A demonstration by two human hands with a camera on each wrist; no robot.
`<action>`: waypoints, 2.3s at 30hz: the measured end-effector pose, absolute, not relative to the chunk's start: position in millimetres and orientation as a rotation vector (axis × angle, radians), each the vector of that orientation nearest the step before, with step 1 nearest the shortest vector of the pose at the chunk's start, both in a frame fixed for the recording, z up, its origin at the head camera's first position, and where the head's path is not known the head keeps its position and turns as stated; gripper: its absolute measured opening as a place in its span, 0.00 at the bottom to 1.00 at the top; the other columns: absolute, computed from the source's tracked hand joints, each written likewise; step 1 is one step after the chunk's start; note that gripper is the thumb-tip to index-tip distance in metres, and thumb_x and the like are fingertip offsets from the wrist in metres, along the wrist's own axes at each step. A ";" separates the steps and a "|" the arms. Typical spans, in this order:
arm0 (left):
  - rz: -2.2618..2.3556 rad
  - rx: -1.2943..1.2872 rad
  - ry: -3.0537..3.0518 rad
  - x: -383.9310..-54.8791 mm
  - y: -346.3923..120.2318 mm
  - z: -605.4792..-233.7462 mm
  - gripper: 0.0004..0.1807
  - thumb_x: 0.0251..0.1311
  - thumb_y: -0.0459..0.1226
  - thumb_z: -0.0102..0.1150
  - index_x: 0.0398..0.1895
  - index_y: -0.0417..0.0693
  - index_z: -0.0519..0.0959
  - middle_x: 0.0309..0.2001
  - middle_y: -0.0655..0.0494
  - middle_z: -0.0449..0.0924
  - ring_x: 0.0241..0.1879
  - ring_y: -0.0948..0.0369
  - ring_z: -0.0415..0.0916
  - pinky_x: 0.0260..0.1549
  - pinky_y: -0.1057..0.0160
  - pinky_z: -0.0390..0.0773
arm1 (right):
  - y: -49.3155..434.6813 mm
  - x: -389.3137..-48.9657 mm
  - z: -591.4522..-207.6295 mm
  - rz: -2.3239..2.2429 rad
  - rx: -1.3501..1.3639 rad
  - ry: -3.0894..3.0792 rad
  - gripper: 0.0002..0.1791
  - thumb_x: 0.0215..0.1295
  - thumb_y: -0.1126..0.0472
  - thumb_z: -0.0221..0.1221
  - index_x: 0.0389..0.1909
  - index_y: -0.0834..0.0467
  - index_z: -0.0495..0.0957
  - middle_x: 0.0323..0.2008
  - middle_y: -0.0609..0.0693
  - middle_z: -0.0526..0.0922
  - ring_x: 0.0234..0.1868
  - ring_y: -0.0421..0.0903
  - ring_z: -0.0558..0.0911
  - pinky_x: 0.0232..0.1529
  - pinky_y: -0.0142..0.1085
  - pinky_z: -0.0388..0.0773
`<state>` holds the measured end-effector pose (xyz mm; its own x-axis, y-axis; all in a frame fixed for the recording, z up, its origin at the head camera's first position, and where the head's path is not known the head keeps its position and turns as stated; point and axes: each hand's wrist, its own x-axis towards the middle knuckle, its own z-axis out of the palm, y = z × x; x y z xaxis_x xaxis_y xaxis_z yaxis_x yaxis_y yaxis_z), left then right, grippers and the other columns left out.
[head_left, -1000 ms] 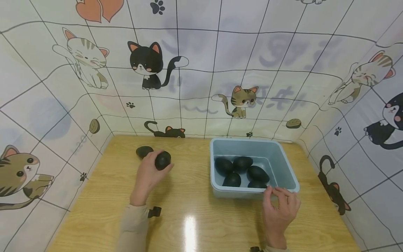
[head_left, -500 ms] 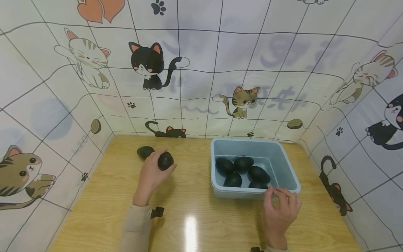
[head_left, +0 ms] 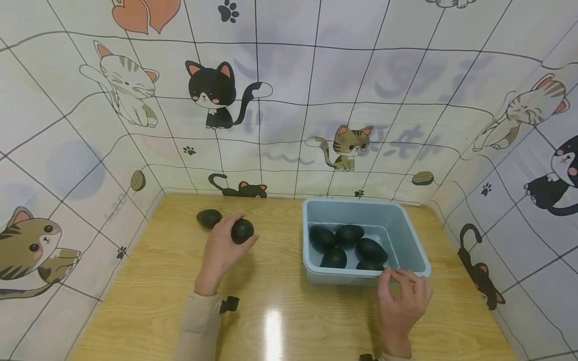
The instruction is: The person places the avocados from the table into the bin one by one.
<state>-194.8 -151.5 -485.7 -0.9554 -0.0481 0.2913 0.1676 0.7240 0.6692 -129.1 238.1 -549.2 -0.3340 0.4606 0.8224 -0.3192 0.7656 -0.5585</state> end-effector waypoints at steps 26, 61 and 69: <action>-1.033 -0.220 -2.650 -195.0 -119.5 -479.0 0.36 0.60 0.53 0.77 0.70 0.52 0.79 0.65 0.48 0.81 0.64 0.42 0.78 0.56 0.41 0.83 | 236.3 -128.9 -548.8 0.797 -0.131 -1.751 0.10 0.59 0.69 0.70 0.24 0.72 0.82 0.34 0.68 0.84 0.40 0.67 0.77 0.60 0.32 0.60; -1.028 -0.444 -2.581 -202.2 -70.6 -466.5 0.36 0.56 0.50 0.79 0.68 0.53 0.80 0.63 0.48 0.82 0.63 0.45 0.80 0.59 0.45 0.82 | 238.6 -133.0 -550.0 0.791 -0.081 -1.722 0.12 0.61 0.65 0.69 0.24 0.71 0.83 0.33 0.66 0.84 0.39 0.65 0.78 0.66 0.36 0.63; -1.036 -0.546 -2.572 -196.8 -51.9 -460.5 0.36 0.56 0.50 0.80 0.67 0.52 0.80 0.63 0.50 0.82 0.62 0.49 0.79 0.54 0.47 0.85 | 238.7 -132.8 -550.3 0.787 -0.079 -1.697 0.11 0.60 0.67 0.70 0.24 0.71 0.84 0.33 0.66 0.84 0.39 0.66 0.77 0.62 0.32 0.63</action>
